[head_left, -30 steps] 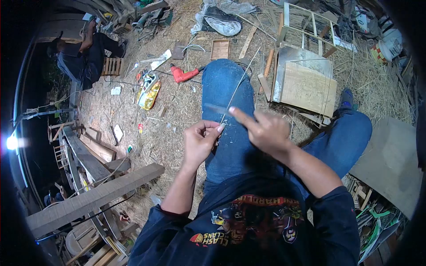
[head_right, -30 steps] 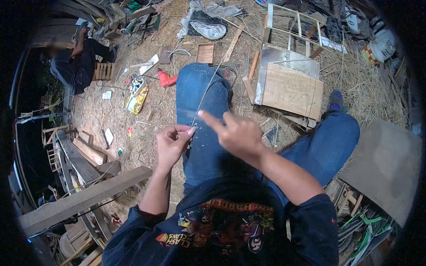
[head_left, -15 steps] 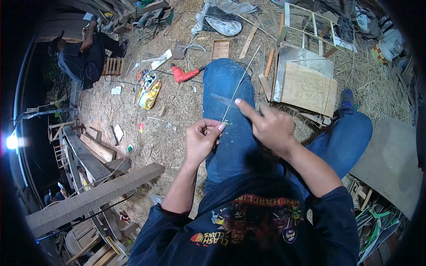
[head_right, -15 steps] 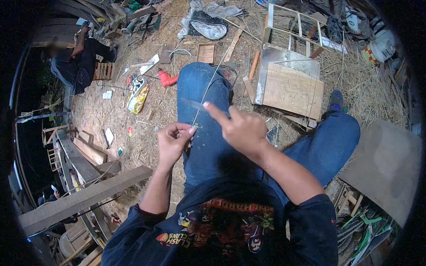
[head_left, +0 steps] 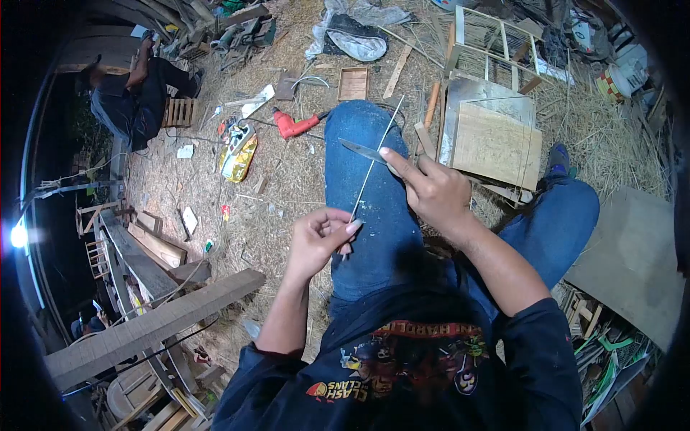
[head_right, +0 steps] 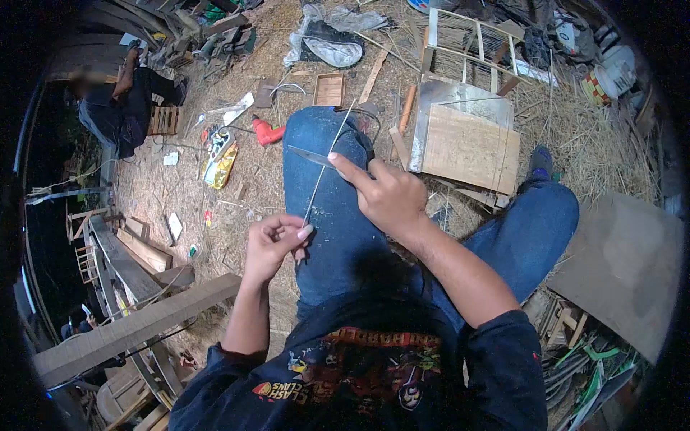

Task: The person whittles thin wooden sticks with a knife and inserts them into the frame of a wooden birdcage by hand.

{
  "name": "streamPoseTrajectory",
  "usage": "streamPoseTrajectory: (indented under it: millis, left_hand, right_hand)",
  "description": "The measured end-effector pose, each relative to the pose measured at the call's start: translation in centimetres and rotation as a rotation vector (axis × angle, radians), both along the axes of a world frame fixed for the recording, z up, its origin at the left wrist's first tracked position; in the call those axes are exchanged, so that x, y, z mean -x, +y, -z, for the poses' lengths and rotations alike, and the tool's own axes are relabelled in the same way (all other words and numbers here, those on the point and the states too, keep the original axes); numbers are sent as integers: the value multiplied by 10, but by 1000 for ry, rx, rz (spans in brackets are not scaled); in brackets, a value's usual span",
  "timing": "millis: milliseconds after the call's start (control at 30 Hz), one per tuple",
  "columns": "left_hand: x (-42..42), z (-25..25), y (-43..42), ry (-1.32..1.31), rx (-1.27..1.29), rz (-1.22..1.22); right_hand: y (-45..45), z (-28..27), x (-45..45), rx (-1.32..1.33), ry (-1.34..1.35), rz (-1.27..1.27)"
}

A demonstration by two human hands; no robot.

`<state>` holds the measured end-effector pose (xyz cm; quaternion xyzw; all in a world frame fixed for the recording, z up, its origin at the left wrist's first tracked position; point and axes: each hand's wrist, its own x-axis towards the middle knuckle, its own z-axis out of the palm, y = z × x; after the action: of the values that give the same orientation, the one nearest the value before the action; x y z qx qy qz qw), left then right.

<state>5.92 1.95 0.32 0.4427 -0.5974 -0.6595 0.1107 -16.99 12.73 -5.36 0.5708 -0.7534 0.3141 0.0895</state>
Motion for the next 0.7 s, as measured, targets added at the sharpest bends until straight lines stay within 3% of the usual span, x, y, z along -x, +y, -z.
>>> streamPoseTrajectory:
  millis: [67, 167, 333, 467, 533, 700]
  left_hand:
    - [20, -4, -3, 25, 24, 34]
    - [45, -8, -11, -164, 200, 85]
    - [45, 1, -13, -118, 175, 65]
    - [43, 6, -13, -70, 146, 44]
    - [43, 0, -13, -81, 137, 36]
    - [39, 2, -10, -81, 163, 18]
  right_hand:
    - [0, 2, -2, 11, 8, -16]
    - [0, 2, -2, 5, 24, -30]
    - [-13, 14, 13, 107, -65, 68]
    - [-9, 13, 7, 54, -21, -27]
    - [-12, 10, 12, -35, -62, 77]
    - [-13, 13, 9, 30, -83, 19]
